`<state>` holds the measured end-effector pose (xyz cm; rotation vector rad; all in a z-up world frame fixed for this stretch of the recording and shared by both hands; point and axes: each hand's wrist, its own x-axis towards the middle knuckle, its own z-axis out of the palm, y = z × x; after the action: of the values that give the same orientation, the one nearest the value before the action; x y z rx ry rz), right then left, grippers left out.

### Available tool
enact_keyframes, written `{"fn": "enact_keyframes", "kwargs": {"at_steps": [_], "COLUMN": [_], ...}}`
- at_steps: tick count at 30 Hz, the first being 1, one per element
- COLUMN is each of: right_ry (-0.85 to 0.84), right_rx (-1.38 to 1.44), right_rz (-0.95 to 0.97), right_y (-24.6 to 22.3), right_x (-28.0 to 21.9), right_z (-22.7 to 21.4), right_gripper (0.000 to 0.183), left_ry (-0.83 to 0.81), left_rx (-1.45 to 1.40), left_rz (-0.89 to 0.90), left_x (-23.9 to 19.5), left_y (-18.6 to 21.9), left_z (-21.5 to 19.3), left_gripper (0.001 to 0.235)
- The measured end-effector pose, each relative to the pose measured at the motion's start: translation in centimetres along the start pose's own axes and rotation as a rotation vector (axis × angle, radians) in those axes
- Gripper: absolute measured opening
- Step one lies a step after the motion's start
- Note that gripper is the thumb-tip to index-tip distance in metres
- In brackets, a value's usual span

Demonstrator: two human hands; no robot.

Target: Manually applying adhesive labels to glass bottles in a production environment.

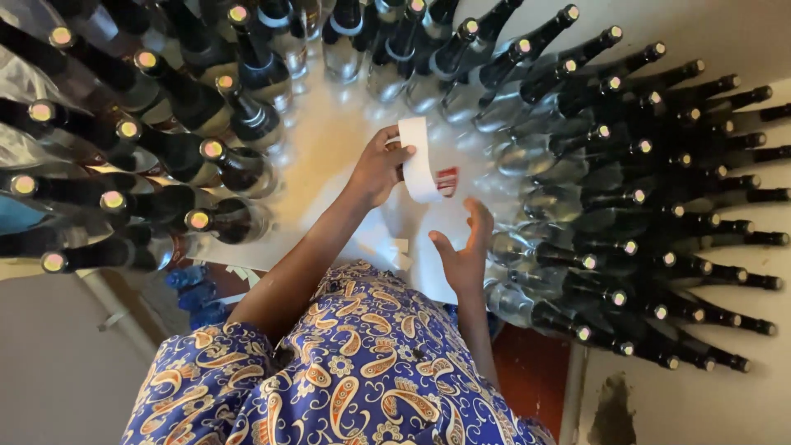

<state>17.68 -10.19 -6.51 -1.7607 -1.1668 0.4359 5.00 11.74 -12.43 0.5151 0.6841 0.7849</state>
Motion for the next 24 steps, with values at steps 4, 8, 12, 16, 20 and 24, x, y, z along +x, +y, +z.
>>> {"fn": "enact_keyframes", "kwargs": {"at_steps": [4,8,12,16,20,24], "right_ry": [-0.316,-0.434,-0.252,0.082,0.211,0.243], "right_rx": [0.1,0.366,0.393,0.38,0.328,0.328], "right_rz": [0.206,0.453,0.482,0.299,0.156,0.13], "right_y": [1.1,4.7,3.8,2.1,-1.1,-0.4], "right_x": [1.3,0.2,0.3,1.4,3.0,3.2], "right_z": [2.0,1.9,-0.3,-1.4,-2.7,-2.9], "right_gripper": [0.06,0.021,0.025,0.023,0.026,0.031], "left_ry": [0.031,0.191,0.335,0.367,0.336,0.348], "left_rx": [-0.115,-0.106,0.141,0.236,0.326,0.331], "left_rz": [-0.038,0.223,0.387,0.429,0.332,0.334], "left_x": [0.2,2.1,1.9,1.5,-0.1,0.2], "left_y": [0.1,1.3,3.3,3.2,3.9,3.4], "left_z": [0.0,-2.2,-5.2,-5.8,-4.8,-5.7], "left_gripper": [0.056,0.048,0.055,0.06,0.066,0.066]}}
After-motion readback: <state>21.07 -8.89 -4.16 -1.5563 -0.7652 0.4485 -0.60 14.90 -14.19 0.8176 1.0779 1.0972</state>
